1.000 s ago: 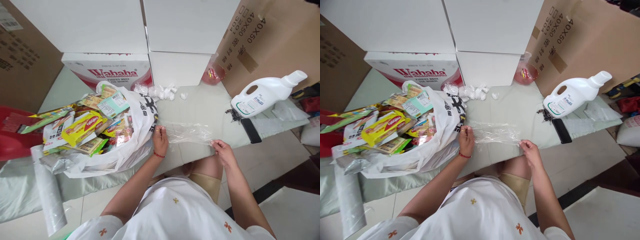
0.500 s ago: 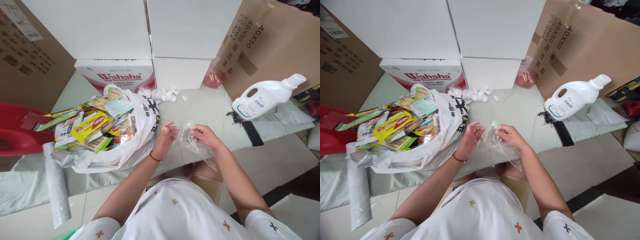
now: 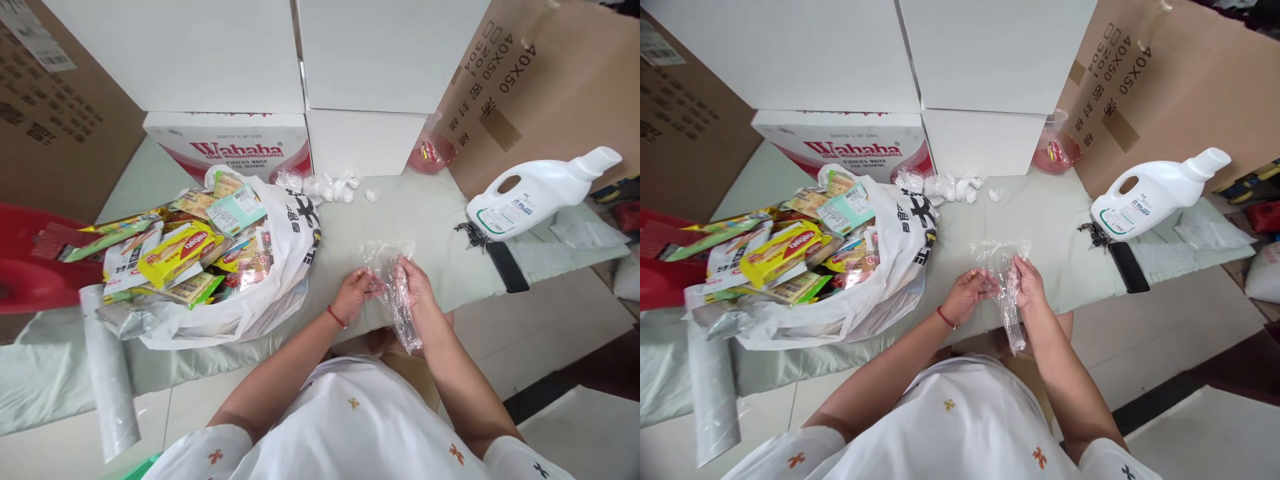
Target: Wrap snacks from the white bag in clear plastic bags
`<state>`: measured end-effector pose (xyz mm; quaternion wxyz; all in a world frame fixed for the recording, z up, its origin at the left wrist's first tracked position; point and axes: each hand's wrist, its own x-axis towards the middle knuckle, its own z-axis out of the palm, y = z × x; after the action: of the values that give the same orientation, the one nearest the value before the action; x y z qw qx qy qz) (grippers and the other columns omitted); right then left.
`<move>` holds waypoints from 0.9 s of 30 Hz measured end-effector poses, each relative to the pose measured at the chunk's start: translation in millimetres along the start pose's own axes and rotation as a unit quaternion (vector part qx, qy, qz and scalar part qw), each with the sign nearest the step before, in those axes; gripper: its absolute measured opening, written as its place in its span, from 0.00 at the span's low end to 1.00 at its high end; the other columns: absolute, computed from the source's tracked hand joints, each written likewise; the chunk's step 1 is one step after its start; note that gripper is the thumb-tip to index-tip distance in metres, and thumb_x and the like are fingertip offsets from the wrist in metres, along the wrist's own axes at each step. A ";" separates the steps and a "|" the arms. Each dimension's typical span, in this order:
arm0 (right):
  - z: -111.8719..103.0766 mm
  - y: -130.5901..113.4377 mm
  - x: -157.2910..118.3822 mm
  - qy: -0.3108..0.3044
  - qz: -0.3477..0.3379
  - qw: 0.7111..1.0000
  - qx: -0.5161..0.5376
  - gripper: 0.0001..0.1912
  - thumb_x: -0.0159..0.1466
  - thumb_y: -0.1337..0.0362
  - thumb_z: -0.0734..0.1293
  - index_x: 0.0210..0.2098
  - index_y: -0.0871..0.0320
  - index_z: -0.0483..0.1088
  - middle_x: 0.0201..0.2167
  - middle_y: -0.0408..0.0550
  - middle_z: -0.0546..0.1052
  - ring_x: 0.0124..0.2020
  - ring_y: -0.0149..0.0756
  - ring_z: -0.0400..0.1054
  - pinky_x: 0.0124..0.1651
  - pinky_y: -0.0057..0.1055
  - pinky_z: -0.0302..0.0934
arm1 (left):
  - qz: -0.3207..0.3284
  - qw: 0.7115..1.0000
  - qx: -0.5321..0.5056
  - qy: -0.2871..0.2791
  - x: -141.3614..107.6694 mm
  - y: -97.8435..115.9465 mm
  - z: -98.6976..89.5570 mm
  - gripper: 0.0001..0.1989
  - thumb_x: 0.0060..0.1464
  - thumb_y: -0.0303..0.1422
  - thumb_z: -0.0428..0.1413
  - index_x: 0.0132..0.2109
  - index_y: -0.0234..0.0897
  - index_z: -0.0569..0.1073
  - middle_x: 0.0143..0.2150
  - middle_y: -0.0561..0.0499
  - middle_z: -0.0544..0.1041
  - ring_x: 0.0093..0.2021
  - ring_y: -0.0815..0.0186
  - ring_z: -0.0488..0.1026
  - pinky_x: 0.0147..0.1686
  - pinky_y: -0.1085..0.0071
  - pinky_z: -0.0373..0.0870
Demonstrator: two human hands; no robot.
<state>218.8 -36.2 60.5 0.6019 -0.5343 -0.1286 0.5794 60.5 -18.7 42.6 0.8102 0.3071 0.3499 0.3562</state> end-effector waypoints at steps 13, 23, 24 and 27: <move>-29.0 -46.7 108.5 -0.039 -0.197 0.827 -0.526 0.25 0.64 0.41 0.63 0.23 0.55 0.62 0.17 0.39 0.64 0.19 0.30 0.59 0.26 0.29 0.54 | 0.059 0.942 0.260 0.205 49.9 30.6 -40.6 0.18 0.61 0.47 0.51 0.30 0.41 0.62 0.18 0.61 0.58 0.15 0.72 0.58 0.16 0.76 0.57; 0.3 -53.2 170.7 0.007 -0.272 0.760 -0.590 0.21 0.65 0.51 0.60 0.20 0.54 0.57 0.16 0.40 0.61 0.23 0.32 0.54 0.30 0.30 0.48 | 0.371 0.677 0.570 0.282 3.2 46.0 -2.3 0.06 0.63 0.33 0.53 0.45 0.37 0.71 0.47 0.41 0.75 0.50 0.55 0.72 0.52 0.56 0.69; 1.2 -52.2 171.3 -0.001 -0.274 0.757 -0.593 0.21 0.65 0.51 0.60 0.20 0.55 0.57 0.16 0.40 0.61 0.23 0.32 0.54 0.30 0.30 0.48 | 0.390 0.669 0.594 0.217 2.3 50.6 9.8 0.05 0.64 0.32 0.52 0.43 0.39 0.73 0.45 0.43 0.76 0.50 0.57 0.73 0.52 0.57 0.68; 2.8 -50.6 173.2 -0.023 -0.264 0.764 -0.589 0.21 0.65 0.51 0.61 0.20 0.55 0.60 0.17 0.41 0.65 0.24 0.33 0.57 0.31 0.30 0.50 | 0.346 0.664 0.644 0.159 35.6 67.3 28.9 0.13 0.68 0.33 0.46 0.41 0.40 0.74 0.42 0.46 0.79 0.51 0.60 0.74 0.53 0.59 0.68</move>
<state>296.1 122.1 21.3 0.2952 -0.7149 -0.5943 0.2202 76.7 39.8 96.9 0.1608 0.7896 0.4842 0.3408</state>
